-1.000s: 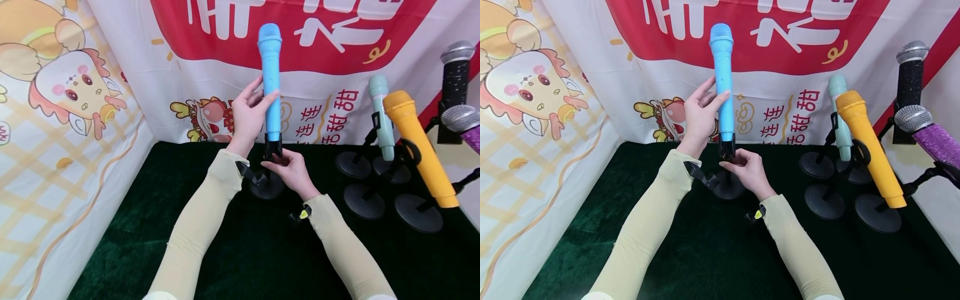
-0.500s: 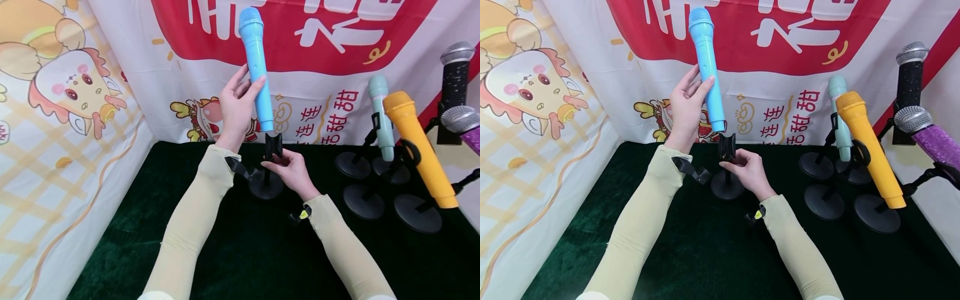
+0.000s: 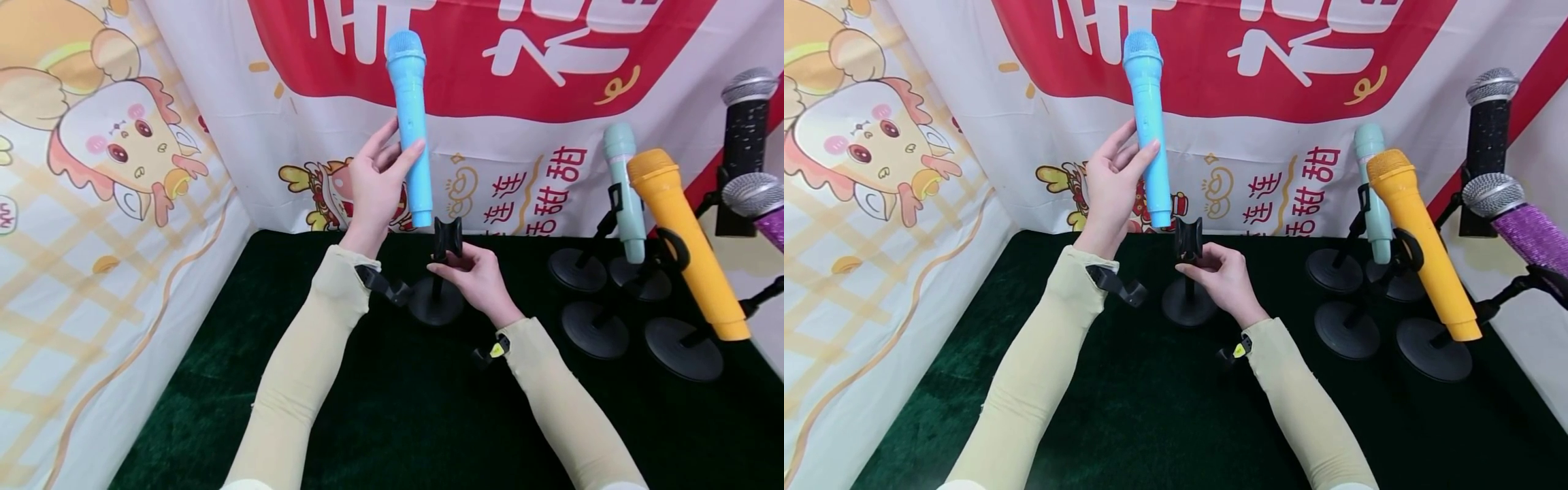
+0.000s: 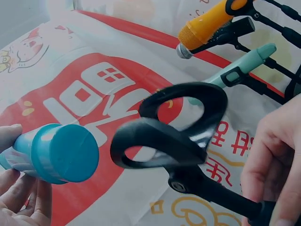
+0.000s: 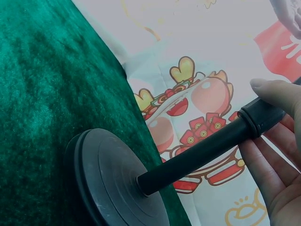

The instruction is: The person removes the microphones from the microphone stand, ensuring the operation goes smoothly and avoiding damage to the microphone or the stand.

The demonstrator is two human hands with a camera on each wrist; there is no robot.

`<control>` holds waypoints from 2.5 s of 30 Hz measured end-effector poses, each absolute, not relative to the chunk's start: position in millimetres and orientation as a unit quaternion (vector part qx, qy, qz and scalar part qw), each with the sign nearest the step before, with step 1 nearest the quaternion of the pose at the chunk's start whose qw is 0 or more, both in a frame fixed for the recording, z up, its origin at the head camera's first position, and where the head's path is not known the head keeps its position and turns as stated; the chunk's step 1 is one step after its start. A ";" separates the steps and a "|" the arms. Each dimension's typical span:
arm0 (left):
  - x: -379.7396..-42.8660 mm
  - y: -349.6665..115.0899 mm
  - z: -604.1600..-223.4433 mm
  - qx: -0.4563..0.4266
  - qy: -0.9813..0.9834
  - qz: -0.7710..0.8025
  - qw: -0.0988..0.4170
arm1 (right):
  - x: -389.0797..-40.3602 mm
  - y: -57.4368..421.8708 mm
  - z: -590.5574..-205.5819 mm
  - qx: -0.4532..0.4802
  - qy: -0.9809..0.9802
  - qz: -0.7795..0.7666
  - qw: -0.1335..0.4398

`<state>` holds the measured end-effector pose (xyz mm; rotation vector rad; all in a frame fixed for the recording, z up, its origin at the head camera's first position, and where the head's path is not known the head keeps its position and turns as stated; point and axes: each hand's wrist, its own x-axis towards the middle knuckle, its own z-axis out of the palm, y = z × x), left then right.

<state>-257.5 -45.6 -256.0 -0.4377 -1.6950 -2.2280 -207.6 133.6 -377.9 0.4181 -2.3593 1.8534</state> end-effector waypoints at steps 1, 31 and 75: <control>-257.0 -46.8 -257.7 -0.153 -0.594 -0.775 0.154 | -207.5 133.6 -378.1 0.138 -0.778 0.611 0.057; -260.2 -89.0 -340.9 -0.074 -0.684 -0.717 0.110 | -209.2 134.1 -379.3 0.137 -0.783 0.604 0.060; -246.3 -178.0 -446.6 0.095 -0.769 -0.631 -0.035 | -207.1 131.4 -376.0 0.119 -0.781 0.611 0.043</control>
